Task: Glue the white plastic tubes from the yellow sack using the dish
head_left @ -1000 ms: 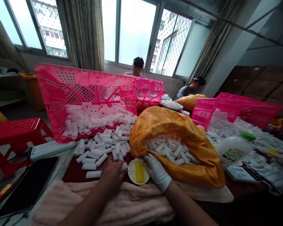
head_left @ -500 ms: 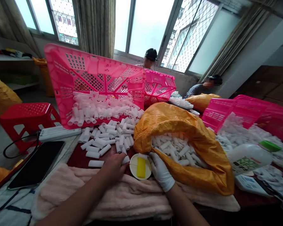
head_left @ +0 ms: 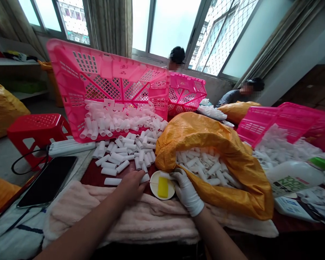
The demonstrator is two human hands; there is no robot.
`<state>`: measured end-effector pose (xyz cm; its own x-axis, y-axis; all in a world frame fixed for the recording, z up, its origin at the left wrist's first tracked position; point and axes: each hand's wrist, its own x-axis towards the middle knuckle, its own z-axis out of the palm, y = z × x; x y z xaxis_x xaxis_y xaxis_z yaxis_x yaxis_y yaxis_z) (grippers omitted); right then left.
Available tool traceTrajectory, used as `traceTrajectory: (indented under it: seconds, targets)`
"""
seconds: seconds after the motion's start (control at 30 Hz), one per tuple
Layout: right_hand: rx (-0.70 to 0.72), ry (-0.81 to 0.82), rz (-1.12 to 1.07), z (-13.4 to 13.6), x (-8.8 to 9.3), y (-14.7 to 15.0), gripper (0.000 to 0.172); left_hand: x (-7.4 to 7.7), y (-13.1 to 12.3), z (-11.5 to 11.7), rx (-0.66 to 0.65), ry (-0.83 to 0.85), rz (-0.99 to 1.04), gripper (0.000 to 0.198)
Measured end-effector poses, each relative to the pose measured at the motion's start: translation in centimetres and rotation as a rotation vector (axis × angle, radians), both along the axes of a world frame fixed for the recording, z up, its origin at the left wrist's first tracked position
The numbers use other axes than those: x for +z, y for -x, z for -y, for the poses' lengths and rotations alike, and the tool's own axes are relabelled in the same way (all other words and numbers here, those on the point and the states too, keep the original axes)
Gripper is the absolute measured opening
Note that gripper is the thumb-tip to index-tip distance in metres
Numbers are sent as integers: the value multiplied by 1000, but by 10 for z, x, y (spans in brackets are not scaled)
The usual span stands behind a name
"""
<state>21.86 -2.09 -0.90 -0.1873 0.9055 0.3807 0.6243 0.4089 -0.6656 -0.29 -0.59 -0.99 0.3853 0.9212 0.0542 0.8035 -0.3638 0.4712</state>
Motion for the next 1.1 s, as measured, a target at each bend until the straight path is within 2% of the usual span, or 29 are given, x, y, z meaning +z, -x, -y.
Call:
traceTrajectory:
  seconds: [0.13, 0.27, 0.4, 0.53, 0.6, 0.67, 0.77, 0.87, 0.93, 1.0, 1.1]
  targets:
    - [-17, 14, -18, -2, -4, -4, 24, 1, 1, 0, -10, 0, 4, 15]
    - [-18, 57, -30, -2, -5, -4, 18, 2, 2, 0, -23, -26, -3, 14]
    - [-19, 1, -80, -1, -2, -2, 11, 3, 2, 1, -26, -22, -8, 15]
    - [-1, -115, -81, -4, -5, -6, 12, 2, 3, 1, -36, -14, 0, 16]
    - [-13, -167, -136, -5, -7, -8, 12, 3, 4, 2, -23, -57, -4, 16]
    - [-54, -128, -267, -3, -4, -7, 13, 7, 5, 4, 34, -160, -15, 19]
    - [-72, 81, -501, 8, 11, -1, 24, 18, 5, 12, 57, -251, 12, 30]
    - [-1, 224, -635, 25, 33, 9, 27, 31, 1, 23, -55, -176, 111, 27]
    - [24, 186, -614, 37, 46, 14, 22, 39, -3, 31, -109, -92, 151, 23]
    - [57, 38, -513, 48, 57, 16, 15, 45, -7, 39, -140, -21, 156, 20]
    - [233, -118, -260, 62, 68, 17, 12, 48, -13, 51, -190, -5, 116, 17]
